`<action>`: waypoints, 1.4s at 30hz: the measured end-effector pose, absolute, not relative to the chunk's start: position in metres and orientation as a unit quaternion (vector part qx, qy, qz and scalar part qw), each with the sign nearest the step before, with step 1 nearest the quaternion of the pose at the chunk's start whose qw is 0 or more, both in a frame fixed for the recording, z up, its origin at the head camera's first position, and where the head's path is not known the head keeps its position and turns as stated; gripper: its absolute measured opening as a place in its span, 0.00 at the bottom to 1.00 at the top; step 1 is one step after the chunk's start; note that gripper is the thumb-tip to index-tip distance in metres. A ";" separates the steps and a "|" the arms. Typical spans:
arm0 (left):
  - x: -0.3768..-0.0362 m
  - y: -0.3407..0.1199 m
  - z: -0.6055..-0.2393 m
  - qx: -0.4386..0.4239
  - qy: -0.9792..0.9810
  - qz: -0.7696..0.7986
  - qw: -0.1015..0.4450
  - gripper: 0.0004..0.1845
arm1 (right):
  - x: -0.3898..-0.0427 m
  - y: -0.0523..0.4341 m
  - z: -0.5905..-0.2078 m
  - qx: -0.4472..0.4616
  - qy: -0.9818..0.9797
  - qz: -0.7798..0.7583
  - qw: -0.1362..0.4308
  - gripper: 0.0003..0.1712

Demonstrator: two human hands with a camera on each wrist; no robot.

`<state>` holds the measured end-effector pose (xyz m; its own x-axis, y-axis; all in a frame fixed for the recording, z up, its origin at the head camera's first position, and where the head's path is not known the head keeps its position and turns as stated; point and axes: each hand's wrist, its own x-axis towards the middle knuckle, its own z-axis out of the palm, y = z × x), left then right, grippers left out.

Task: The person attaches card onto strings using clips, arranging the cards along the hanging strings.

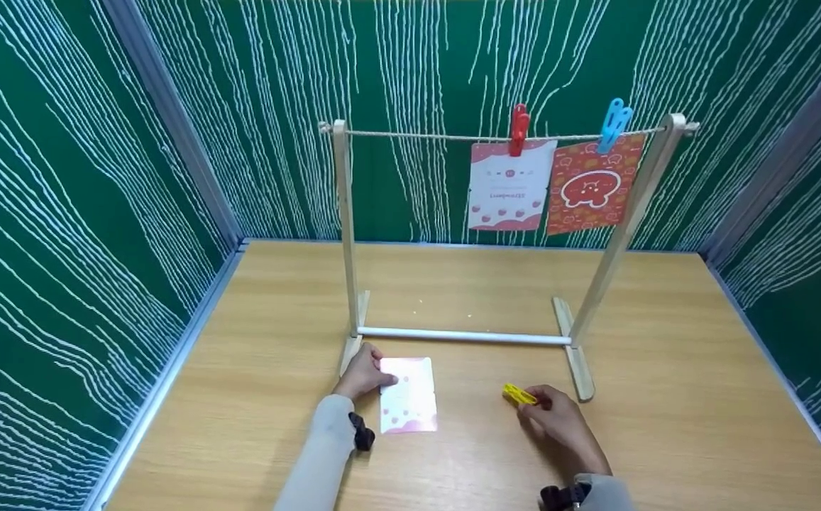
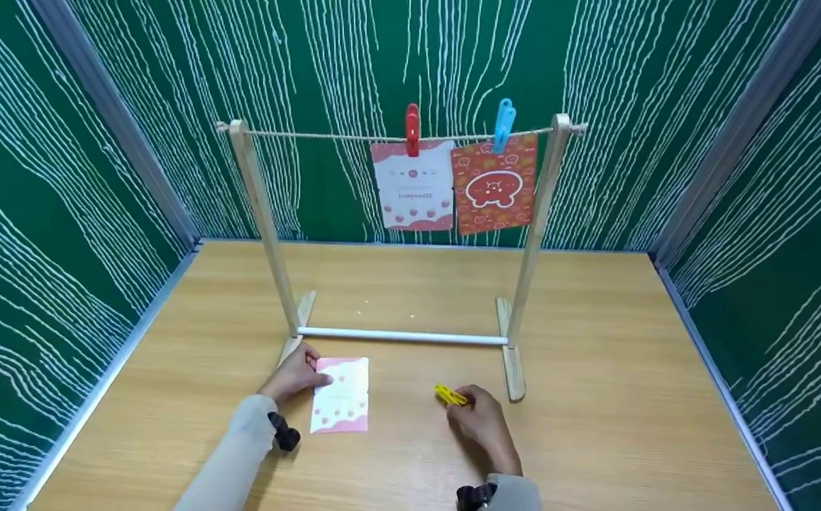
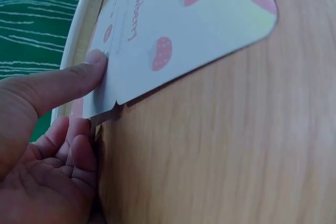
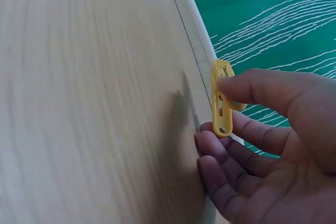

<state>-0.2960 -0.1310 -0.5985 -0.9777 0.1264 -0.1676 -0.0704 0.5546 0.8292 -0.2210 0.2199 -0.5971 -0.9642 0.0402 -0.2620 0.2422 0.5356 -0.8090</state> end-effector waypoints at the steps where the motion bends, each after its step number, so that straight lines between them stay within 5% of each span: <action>1: -0.296 -0.132 -0.599 0.018 0.873 0.476 0.106 0.24 | -0.221 0.219 -0.597 0.080 0.870 -0.475 0.103 0.24; 16: -0.300 -0.130 -0.609 0.004 0.825 0.562 0.063 0.22 | -0.227 0.213 -0.597 0.094 0.830 -0.546 0.061 0.28; 28: -0.297 -0.133 -0.608 -0.027 0.800 0.594 0.083 0.16 | -0.232 0.208 -0.588 0.138 0.730 -0.665 0.079 0.33; 42: -0.299 -0.133 -0.591 -0.069 0.753 0.648 0.092 0.13 | -0.237 0.200 -0.577 0.109 0.738 -0.665 0.026 0.29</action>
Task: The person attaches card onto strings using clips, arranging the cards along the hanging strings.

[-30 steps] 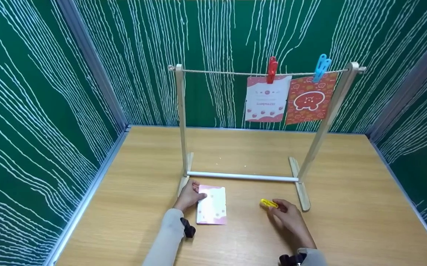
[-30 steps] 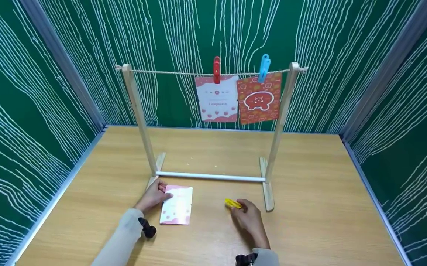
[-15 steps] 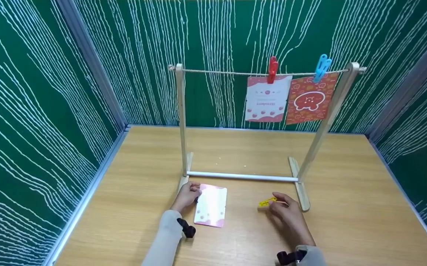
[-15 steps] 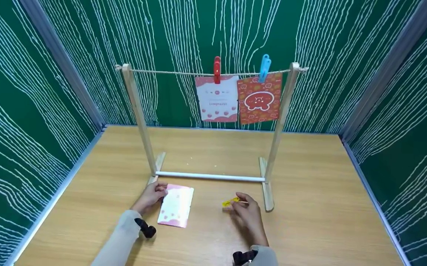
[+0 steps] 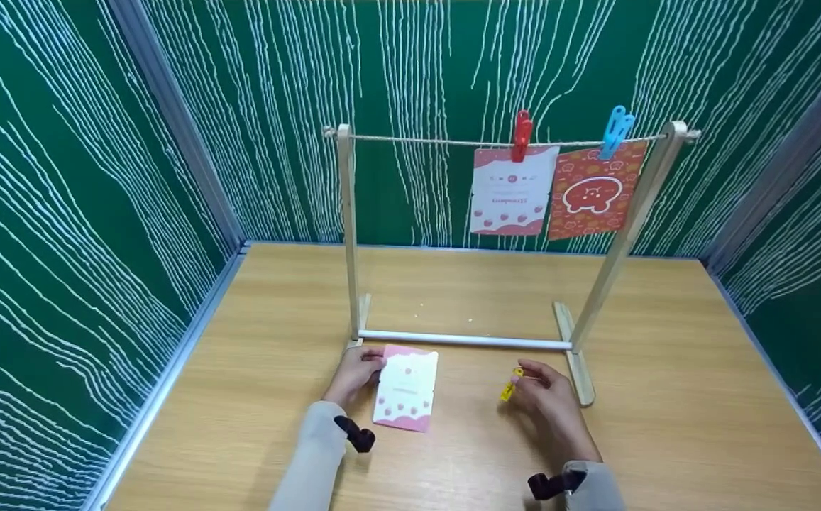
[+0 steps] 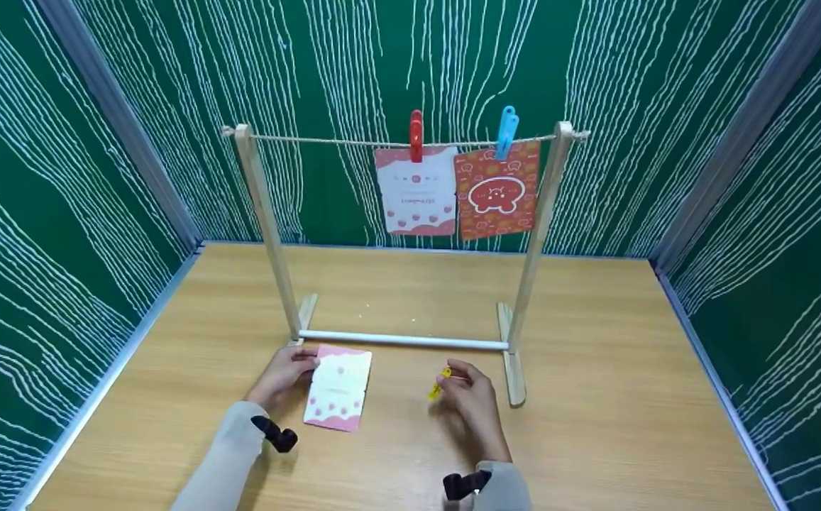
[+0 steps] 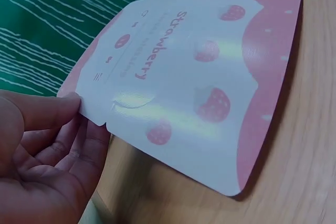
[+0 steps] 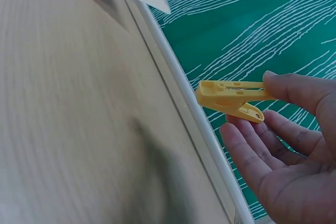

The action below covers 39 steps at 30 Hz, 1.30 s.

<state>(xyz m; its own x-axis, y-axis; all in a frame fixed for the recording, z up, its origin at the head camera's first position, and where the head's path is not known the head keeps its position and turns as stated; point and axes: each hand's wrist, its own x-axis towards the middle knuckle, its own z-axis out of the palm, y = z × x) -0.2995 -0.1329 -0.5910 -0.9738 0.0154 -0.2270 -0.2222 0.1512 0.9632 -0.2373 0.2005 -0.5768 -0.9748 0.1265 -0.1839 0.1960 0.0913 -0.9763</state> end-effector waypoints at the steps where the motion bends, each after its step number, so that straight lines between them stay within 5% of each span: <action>1: -0.300 -0.133 -0.589 -0.071 0.754 0.647 0.090 0.13 | -0.238 0.200 -0.576 0.107 0.742 -0.661 0.027 0.29; 10: -0.303 -0.130 -0.565 -0.078 0.725 0.680 0.069 0.12 | -0.245 0.196 -0.560 0.101 0.777 -0.621 0.033 0.30; 39: -0.323 -0.114 -0.488 -0.051 0.740 0.655 -0.144 0.10 | -0.276 0.171 -0.494 -0.026 0.808 -0.588 0.020 0.27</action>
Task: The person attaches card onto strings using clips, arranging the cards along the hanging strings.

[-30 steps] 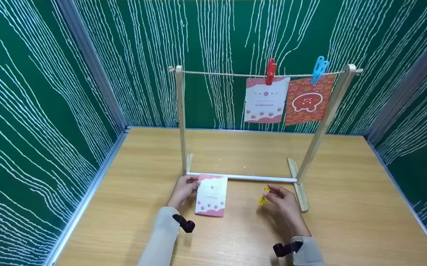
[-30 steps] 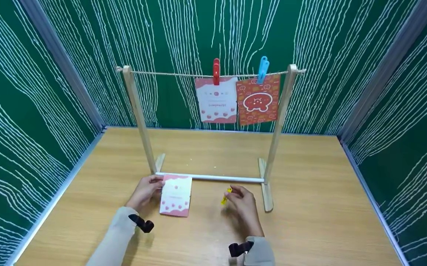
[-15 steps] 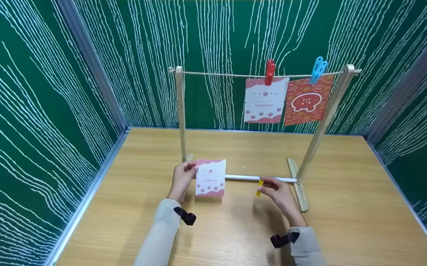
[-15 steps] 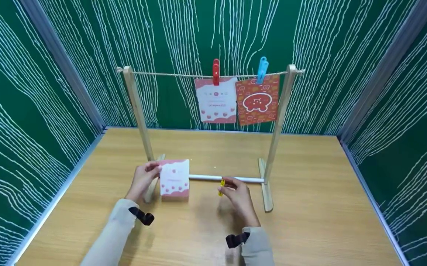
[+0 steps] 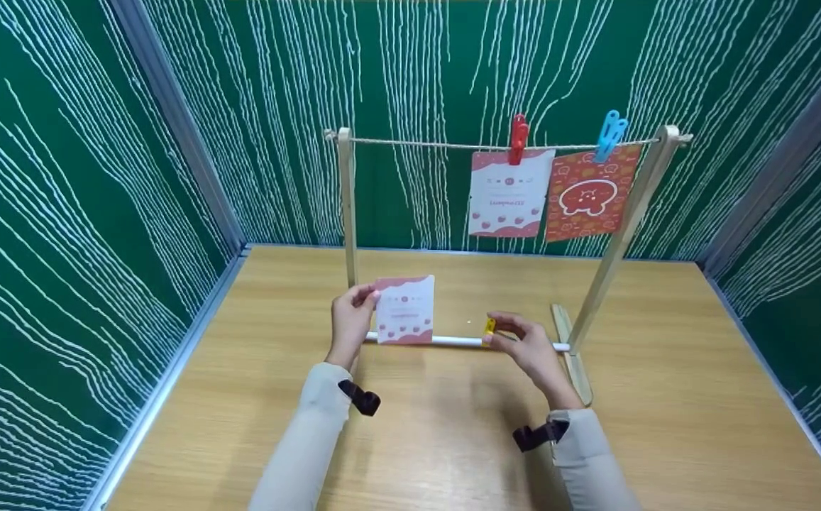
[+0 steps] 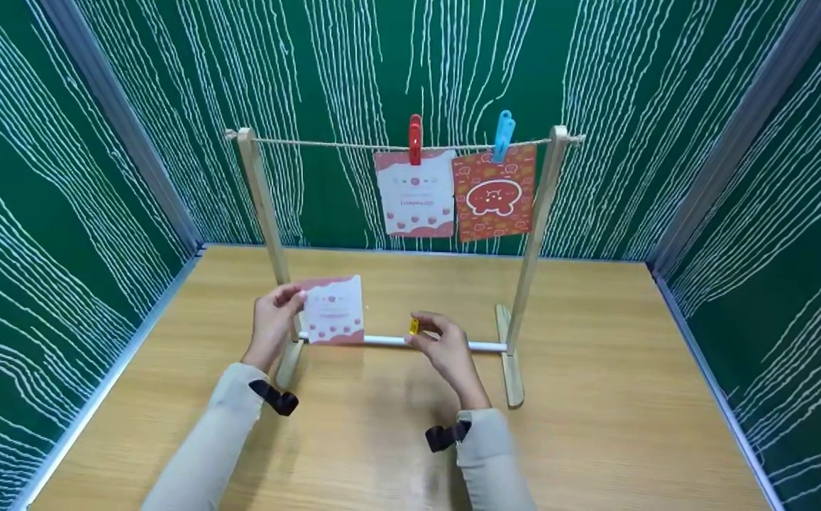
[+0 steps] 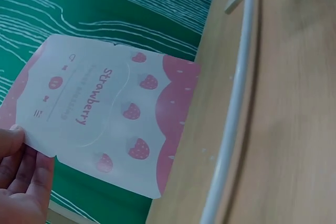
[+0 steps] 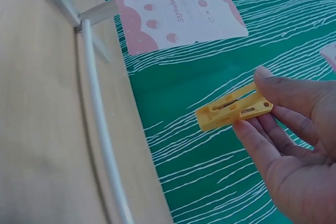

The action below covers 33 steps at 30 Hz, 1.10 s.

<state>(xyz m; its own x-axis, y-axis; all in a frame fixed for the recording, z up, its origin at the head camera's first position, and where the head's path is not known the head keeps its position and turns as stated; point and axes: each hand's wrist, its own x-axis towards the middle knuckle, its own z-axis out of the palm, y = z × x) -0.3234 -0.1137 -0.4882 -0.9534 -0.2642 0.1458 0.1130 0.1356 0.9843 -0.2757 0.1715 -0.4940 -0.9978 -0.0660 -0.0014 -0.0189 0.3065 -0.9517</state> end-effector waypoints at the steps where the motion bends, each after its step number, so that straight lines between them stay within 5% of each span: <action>1: -0.324 -0.113 -0.485 0.049 -0.743 -0.651 0.149 0.10 | -0.277 0.171 -0.490 -0.028 0.808 -0.587 0.023 0.27; 14: -0.332 -0.104 -0.449 0.011 -0.743 -0.633 0.219 0.12 | -0.293 0.158 -0.441 -0.088 0.786 -0.611 -0.012 0.27; 33: -0.341 -0.095 -0.399 0.005 -0.732 -0.637 0.240 0.12 | -0.310 0.137 -0.383 -0.154 0.775 -0.609 -0.069 0.22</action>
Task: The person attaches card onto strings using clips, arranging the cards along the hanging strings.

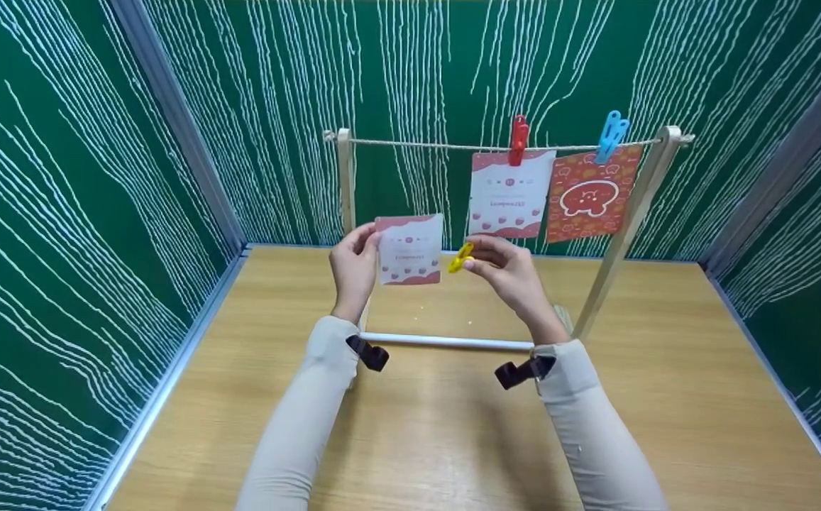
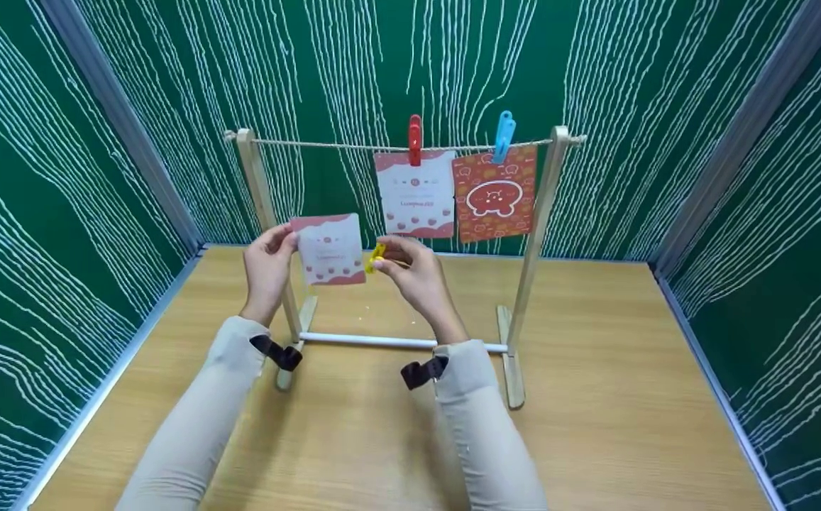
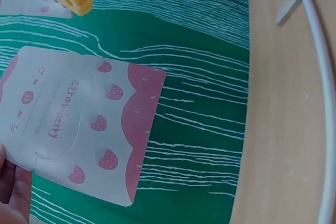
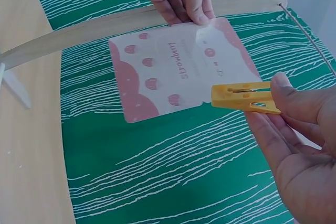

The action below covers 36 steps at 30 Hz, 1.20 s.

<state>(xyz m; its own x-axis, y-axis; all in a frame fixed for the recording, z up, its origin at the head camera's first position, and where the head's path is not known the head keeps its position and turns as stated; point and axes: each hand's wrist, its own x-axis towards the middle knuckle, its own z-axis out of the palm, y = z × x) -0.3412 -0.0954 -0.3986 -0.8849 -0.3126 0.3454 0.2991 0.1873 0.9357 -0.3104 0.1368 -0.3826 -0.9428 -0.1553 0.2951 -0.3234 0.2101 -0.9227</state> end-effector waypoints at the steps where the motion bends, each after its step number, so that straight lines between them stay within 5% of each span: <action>1: -0.342 -0.095 -0.396 0.001 -0.731 -0.639 0.239 0.12 | -0.311 0.136 -0.381 0.153 -0.774 0.610 0.071 0.21; 36: -0.350 -0.085 -0.322 -0.067 -0.722 -0.626 0.288 0.16 | -0.318 0.113 -0.290 0.219 -0.702 0.633 0.241 0.21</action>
<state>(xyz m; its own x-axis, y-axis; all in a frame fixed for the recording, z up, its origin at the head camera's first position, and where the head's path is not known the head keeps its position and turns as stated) -0.3496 -0.0847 -0.3221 -0.8247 -0.2635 0.5005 0.4582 0.2076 0.8643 -0.3183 0.1133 -0.2905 -0.7876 -0.0026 0.6162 -0.6132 0.1030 -0.7832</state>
